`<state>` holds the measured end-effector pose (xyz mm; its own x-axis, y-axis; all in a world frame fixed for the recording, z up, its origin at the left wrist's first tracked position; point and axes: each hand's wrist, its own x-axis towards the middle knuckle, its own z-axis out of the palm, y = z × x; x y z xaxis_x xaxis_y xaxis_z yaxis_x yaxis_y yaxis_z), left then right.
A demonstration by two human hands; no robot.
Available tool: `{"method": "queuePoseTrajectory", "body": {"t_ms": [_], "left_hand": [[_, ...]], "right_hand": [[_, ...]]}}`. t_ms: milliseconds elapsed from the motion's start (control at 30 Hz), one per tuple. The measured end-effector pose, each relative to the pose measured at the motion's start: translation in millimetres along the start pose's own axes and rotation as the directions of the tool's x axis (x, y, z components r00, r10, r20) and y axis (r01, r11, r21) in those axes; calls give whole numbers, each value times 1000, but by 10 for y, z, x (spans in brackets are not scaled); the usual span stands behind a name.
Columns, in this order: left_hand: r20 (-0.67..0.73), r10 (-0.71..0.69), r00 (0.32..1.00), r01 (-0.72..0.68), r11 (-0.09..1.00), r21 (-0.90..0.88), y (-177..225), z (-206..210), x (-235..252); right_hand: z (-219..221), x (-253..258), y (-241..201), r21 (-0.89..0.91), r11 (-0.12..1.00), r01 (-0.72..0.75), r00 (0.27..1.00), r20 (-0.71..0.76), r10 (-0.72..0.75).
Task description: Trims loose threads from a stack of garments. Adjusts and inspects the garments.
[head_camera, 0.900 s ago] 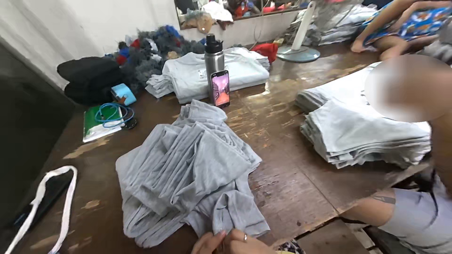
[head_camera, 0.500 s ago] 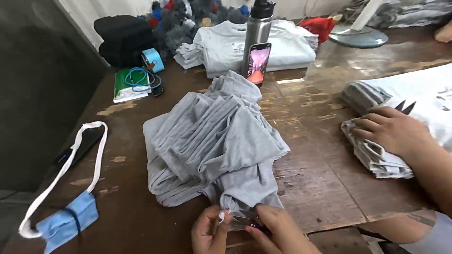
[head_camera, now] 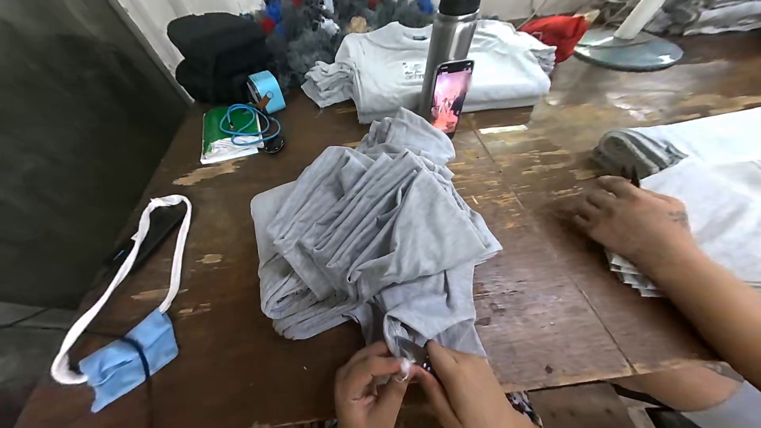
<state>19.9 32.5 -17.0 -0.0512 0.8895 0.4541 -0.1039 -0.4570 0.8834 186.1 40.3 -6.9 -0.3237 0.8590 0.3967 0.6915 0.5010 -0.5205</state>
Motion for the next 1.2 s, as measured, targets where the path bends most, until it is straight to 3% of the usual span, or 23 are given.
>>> {"method": "queuePoseTrajectory", "body": {"t_ms": [200, 300, 400, 500, 567, 633, 733, 833, 900, 1000, 1100, 1200], "left_hand": [[-7, -23, 1000, 23, 1000, 20, 28, -4, -18], [-35, -60, 998, 61, 998, 32, 51, 12, -9], [-88, -56, 995, 61, 996, 57, 36, 39, 1], [-69, -34, 997, 39, 997, 67, 63, 27, 6], [-40, 12, 999, -7, 993, 116, 84, -43, -3], [6, 63, 998, -63, 976, 207, 109, -158, 3], [125, 32, 992, -80, 911, 404, 184, -357, 15], [231, -46, 972, -93, 826, 555, 216, -429, 32], [249, -94, 964, -69, 817, 573, 225, -425, 30], [240, -185, 953, 32, 848, 529, 257, -434, 22], [171, -260, 950, 152, 867, 475, 274, -423, 6], [134, -244, 961, 150, 859, 489, 234, -359, -12]], "right_hand": [[-81, -7, 27, 50, 997, -54, 998, 17, 53], [-136, -11, 84, 134, 991, -8, 996, -92, 21], [-93, 98, 201, 100, 994, 32, 965, -261, -5], [-54, 291, 341, 48, 999, 19, 962, -272, -5], [-83, 307, 392, 147, 988, 44, 963, -268, -3], [-166, 239, 446, 359, 921, 155, 950, -310, -39], [-300, 92, 502, 501, 847, 178, 948, -319, -11], [-327, -31, 543, 331, 944, 15, 995, -103, 20], [-268, -50, 518, 169, 986, 7, 998, 58, -17], [-168, -35, 478, -25, 989, 143, 985, 96, -140], [-158, -38, 446, -123, 976, 180, 978, 123, -165], [-170, -41, 408, -174, 966, 193, 972, 166, -164]]}}
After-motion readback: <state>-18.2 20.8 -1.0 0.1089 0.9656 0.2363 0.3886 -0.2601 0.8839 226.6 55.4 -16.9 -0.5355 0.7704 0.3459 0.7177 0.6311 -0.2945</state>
